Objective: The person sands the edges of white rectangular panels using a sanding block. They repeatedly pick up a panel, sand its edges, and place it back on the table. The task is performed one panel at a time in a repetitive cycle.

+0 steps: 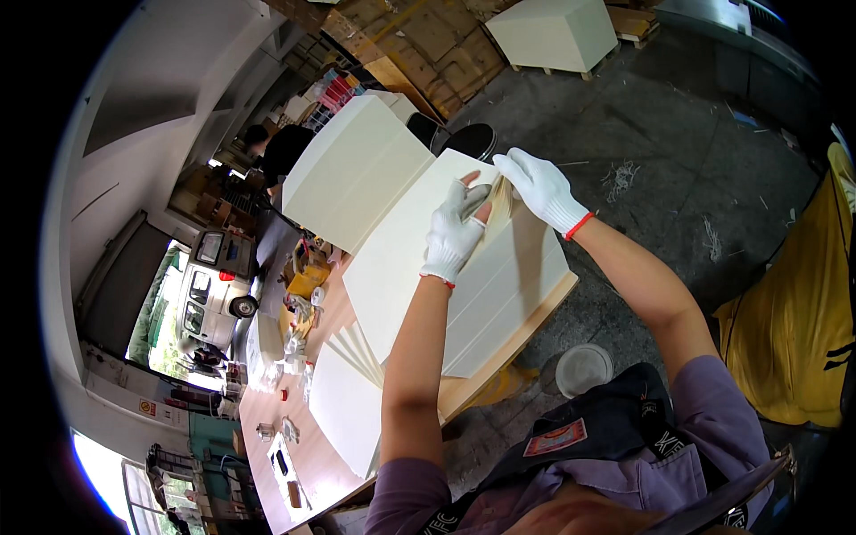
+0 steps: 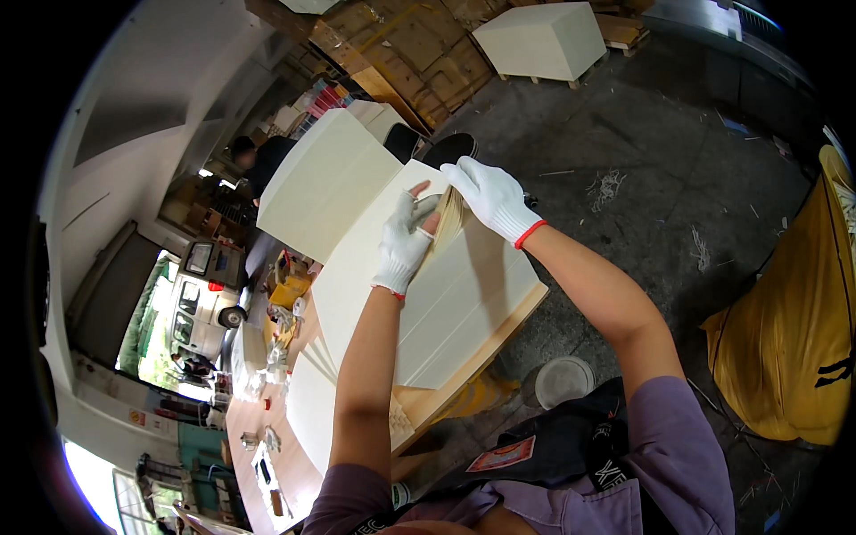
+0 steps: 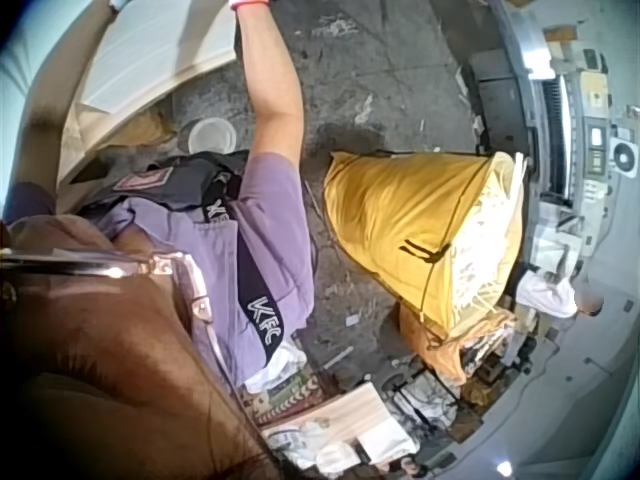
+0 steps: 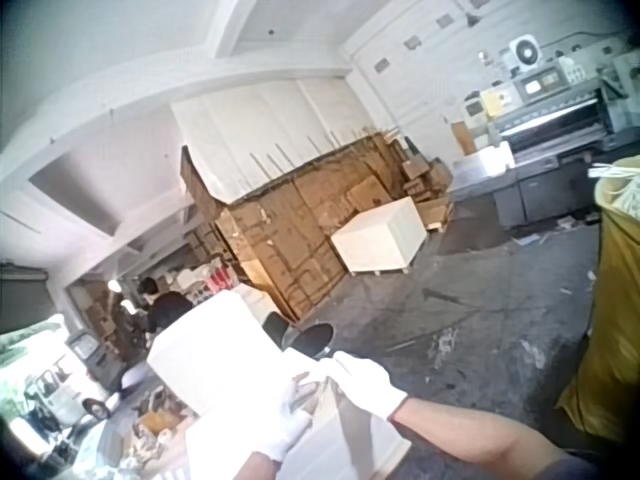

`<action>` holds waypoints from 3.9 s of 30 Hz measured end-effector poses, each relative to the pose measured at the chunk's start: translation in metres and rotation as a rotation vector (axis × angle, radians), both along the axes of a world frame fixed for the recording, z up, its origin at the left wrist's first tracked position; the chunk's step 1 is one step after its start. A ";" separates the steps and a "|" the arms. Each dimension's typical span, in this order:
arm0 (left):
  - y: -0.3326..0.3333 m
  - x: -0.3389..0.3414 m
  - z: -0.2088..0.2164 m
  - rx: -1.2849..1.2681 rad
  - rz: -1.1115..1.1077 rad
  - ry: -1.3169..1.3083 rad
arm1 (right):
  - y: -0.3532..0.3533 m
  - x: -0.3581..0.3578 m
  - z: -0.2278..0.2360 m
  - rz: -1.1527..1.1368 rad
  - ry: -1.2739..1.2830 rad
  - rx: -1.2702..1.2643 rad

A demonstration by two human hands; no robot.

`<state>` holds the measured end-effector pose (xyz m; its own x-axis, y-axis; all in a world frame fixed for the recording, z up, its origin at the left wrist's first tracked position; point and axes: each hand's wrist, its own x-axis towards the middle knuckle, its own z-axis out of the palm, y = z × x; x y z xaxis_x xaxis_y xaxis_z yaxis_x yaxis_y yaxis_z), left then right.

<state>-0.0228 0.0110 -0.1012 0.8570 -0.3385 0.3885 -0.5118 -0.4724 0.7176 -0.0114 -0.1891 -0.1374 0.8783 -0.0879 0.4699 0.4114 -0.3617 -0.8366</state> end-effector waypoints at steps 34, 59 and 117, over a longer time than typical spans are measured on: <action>0.001 -0.007 0.004 0.232 0.069 0.059 | 0.006 0.007 -0.010 -0.043 -0.029 -0.029; -0.009 -0.019 0.016 0.317 0.148 0.049 | 0.003 0.004 -0.010 -0.056 -0.019 -0.025; -0.011 -0.013 0.013 0.200 0.078 0.072 | -0.006 -0.004 -0.009 -0.026 0.115 -0.089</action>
<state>-0.0360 0.0005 -0.0878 0.9068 -0.3340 0.2572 -0.4189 -0.6454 0.6387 -0.0157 -0.1947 -0.1468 0.9249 -0.0738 0.3730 0.3041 -0.4455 -0.8421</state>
